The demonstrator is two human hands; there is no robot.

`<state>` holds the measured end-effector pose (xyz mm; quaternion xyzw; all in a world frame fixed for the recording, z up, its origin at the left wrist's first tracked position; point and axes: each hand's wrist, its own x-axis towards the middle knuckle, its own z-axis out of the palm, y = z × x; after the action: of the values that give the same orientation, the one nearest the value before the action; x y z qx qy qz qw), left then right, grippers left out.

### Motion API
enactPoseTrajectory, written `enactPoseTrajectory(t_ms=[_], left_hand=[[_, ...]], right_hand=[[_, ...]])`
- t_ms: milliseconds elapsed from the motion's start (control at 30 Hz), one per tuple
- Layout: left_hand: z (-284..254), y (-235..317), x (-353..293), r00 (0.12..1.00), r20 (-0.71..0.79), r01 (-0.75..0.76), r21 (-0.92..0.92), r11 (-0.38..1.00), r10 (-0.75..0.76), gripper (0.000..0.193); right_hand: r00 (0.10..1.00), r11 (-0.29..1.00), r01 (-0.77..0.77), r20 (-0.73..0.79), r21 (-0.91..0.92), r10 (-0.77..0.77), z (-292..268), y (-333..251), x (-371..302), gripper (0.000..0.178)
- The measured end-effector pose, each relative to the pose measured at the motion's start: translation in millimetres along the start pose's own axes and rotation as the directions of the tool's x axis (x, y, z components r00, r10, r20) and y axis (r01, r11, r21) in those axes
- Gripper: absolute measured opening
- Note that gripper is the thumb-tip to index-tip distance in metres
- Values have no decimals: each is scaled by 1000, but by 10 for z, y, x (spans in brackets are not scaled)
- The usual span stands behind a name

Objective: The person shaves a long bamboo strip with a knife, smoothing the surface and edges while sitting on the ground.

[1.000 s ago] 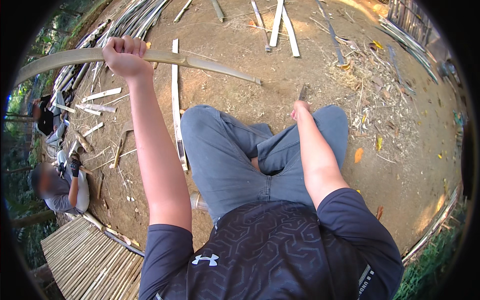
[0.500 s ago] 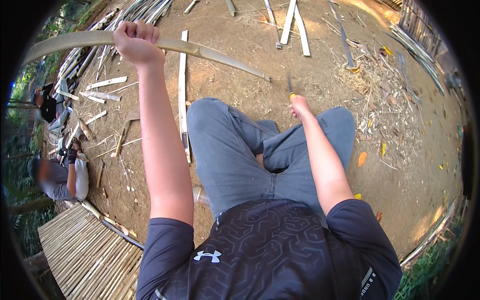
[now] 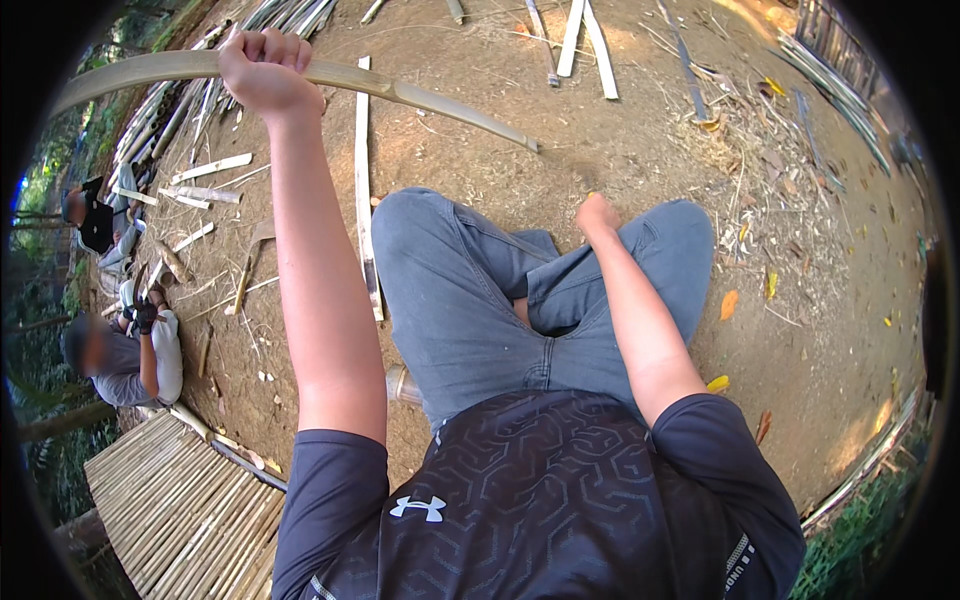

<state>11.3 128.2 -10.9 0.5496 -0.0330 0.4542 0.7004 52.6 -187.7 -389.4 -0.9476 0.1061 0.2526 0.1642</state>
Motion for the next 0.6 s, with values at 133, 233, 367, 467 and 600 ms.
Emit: enactPoseTrajectory(t_ms=[133,233,367,467,600], left_hand=[[16,-7,-9,1000,-25,13,17,1000,-13,31],[33,-9,6,999,-36,9,5,1000,-9,33],[23,24,-11,999,-31,19,10,1000,-18,31],[47,28,-32,999,-30,25,8,1000,-25,32],[147,14,-59,999,-32,16,4,1000,-16,34]], right_hand=[[1000,999,-2,3,43,2,-103,32,-9,31],[993,996,57,105,-72,-49,-122,34,-1,33],[989,985,-6,142,-172,30,-405,0,199,36],[984,978,-178,-15,-108,178,-809,116,512,36],[981,978,-168,-123,-123,153,-1391,337,846,35]])
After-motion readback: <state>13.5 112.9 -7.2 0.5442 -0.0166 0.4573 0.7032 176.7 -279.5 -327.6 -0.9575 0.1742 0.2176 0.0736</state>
